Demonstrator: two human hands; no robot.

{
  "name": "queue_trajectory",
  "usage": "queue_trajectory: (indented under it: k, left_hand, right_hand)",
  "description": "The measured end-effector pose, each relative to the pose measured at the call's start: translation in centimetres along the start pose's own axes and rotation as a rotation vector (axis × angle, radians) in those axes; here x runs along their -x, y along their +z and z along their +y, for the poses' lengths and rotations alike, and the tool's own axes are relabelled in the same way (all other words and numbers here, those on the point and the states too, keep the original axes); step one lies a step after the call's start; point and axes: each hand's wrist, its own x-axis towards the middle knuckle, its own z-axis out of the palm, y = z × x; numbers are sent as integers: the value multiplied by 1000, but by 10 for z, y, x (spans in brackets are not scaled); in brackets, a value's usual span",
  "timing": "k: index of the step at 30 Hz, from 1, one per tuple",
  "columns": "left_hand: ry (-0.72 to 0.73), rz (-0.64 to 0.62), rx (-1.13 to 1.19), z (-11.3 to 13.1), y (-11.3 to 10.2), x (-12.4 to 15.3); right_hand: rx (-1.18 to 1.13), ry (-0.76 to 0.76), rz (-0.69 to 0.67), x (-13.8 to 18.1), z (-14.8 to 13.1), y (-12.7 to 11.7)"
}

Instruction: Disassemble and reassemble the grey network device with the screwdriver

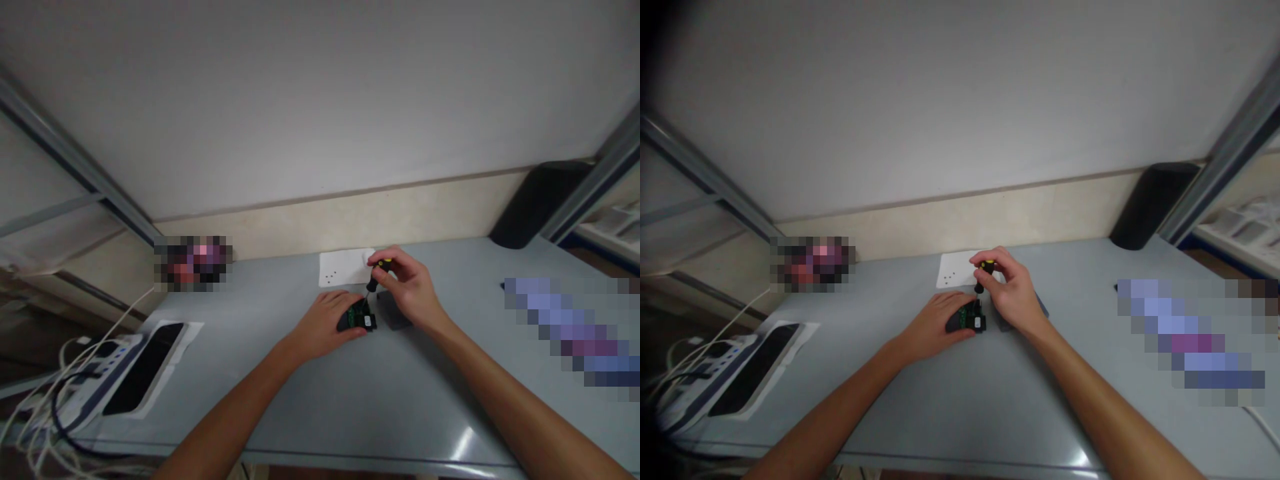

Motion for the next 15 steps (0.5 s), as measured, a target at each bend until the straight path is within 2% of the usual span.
queue_trajectory:
  k: [5,10,15]
  left_hand:
    - [-14,6,-16,2,1,-1]
    - [-35,10,5,6,-1,-2]
    - [-30,-13,19,6,-2,-2]
  right_hand:
    - [-68,27,-96,-1,1,-5]
    - [11,-32,-27,-2,0,-8]
    - [-65,47,-110,-3,1,-10]
